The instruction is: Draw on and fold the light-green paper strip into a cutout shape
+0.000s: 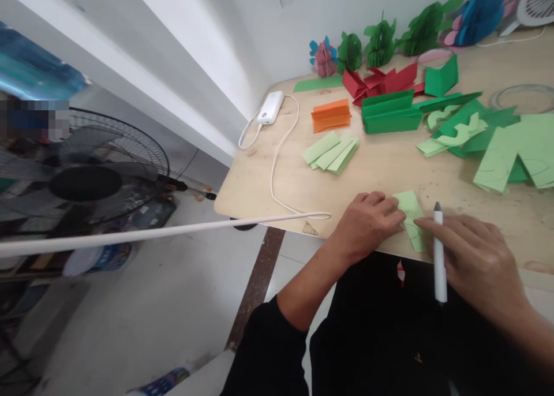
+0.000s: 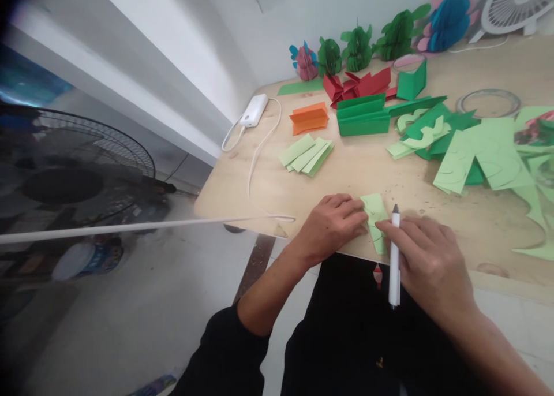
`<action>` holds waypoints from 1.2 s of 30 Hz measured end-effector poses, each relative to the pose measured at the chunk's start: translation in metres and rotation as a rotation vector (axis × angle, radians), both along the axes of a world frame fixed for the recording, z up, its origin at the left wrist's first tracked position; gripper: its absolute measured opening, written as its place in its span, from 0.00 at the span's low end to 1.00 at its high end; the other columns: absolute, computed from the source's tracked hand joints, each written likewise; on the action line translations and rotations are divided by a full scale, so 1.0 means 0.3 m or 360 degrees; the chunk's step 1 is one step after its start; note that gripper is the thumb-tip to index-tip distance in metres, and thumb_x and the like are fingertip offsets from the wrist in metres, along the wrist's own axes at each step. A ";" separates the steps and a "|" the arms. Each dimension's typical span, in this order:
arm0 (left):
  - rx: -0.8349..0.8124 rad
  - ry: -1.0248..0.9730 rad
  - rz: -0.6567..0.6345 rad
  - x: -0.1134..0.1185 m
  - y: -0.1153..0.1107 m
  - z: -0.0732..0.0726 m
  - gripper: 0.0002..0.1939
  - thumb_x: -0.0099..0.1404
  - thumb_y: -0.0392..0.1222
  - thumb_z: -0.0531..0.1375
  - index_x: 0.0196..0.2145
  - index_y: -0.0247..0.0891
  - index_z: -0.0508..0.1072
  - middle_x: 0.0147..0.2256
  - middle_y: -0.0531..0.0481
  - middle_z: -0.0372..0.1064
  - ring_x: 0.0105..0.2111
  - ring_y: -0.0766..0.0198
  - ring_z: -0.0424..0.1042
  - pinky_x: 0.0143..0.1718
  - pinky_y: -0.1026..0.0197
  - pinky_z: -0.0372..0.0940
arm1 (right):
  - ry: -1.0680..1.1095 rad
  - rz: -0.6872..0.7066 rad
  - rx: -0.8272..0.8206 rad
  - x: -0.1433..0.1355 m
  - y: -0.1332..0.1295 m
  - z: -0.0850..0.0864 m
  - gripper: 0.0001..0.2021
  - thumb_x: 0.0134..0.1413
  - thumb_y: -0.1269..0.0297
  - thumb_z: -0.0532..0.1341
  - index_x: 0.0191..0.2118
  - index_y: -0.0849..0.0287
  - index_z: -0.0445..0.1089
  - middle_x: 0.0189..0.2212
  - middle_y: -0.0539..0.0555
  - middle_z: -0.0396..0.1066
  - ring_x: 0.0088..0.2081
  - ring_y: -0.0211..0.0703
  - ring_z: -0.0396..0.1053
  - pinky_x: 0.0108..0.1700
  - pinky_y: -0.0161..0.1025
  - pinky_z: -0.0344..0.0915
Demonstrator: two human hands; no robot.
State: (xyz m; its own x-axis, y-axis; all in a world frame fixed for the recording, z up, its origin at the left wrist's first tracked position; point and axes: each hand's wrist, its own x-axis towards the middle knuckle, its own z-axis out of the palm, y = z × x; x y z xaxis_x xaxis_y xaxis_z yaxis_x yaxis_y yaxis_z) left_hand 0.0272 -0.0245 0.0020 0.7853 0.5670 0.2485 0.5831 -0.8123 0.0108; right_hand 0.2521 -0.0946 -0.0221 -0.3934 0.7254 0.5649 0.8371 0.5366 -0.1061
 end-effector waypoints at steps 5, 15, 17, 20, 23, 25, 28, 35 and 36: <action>0.0054 0.0069 -0.0055 0.010 0.021 0.002 0.10 0.78 0.38 0.54 0.43 0.39 0.76 0.46 0.47 0.77 0.47 0.57 0.74 0.43 0.56 0.66 | -0.0029 0.0007 0.0032 -0.003 -0.003 0.005 0.16 0.63 0.69 0.60 0.54 0.54 0.71 0.41 0.57 0.80 0.43 0.52 0.75 0.41 0.46 0.62; 0.0143 0.0049 -0.0210 0.005 0.055 0.002 0.13 0.79 0.34 0.50 0.41 0.38 0.74 0.43 0.48 0.77 0.45 0.58 0.75 0.41 0.57 0.64 | -0.0088 0.0023 0.0080 -0.001 0.005 0.007 0.16 0.60 0.68 0.59 0.53 0.57 0.71 0.40 0.59 0.79 0.41 0.50 0.73 0.42 0.44 0.60; 0.0159 0.0063 -0.0231 0.007 0.065 0.000 0.14 0.79 0.34 0.50 0.40 0.37 0.74 0.43 0.48 0.77 0.44 0.58 0.74 0.41 0.57 0.63 | -0.0087 0.0012 0.0096 -0.005 0.007 0.009 0.16 0.60 0.67 0.59 0.53 0.57 0.71 0.40 0.59 0.80 0.40 0.49 0.72 0.42 0.44 0.59; 0.0163 0.0071 -0.0262 0.013 0.081 -0.002 0.15 0.79 0.33 0.49 0.41 0.37 0.75 0.43 0.48 0.78 0.44 0.59 0.74 0.41 0.57 0.63 | -0.0065 -0.0002 0.0127 -0.015 0.007 0.018 0.15 0.60 0.65 0.59 0.52 0.59 0.71 0.39 0.60 0.79 0.40 0.51 0.72 0.42 0.45 0.59; 0.0153 0.0064 -0.0277 0.017 0.091 -0.001 0.16 0.80 0.33 0.49 0.42 0.37 0.76 0.43 0.48 0.78 0.44 0.59 0.74 0.40 0.57 0.63 | -0.0081 -0.0042 0.0153 -0.024 0.004 0.027 0.14 0.61 0.67 0.60 0.52 0.58 0.71 0.37 0.58 0.79 0.40 0.50 0.73 0.42 0.45 0.59; 0.0142 0.0060 -0.0271 0.017 0.090 -0.002 0.16 0.80 0.36 0.49 0.42 0.37 0.76 0.44 0.48 0.78 0.45 0.58 0.74 0.41 0.57 0.63 | -0.0097 -0.0080 0.0144 -0.025 0.003 0.026 0.14 0.61 0.68 0.60 0.52 0.56 0.71 0.37 0.57 0.79 0.41 0.49 0.74 0.42 0.44 0.59; 0.0116 0.0026 -0.0224 0.015 0.079 -0.010 0.17 0.81 0.42 0.49 0.43 0.38 0.77 0.47 0.47 0.78 0.48 0.58 0.74 0.45 0.56 0.64 | -0.0088 -0.0077 0.0131 -0.022 0.003 0.019 0.14 0.61 0.68 0.60 0.52 0.56 0.71 0.37 0.57 0.79 0.42 0.50 0.74 0.42 0.44 0.59; 0.0064 -0.0148 -0.0006 0.024 0.022 -0.037 0.14 0.79 0.41 0.52 0.44 0.38 0.77 0.52 0.49 0.78 0.53 0.57 0.73 0.55 0.54 0.64 | -0.0060 -0.0051 0.0125 -0.025 0.003 0.023 0.16 0.60 0.66 0.59 0.53 0.58 0.71 0.38 0.59 0.79 0.41 0.51 0.74 0.42 0.45 0.60; 0.0056 -0.0170 0.0017 0.027 0.013 -0.038 0.14 0.79 0.42 0.52 0.44 0.38 0.77 0.52 0.48 0.78 0.54 0.57 0.73 0.55 0.54 0.64 | -0.0072 -0.0052 0.0132 -0.025 0.003 0.025 0.15 0.60 0.67 0.60 0.53 0.58 0.71 0.38 0.59 0.79 0.41 0.51 0.73 0.42 0.45 0.60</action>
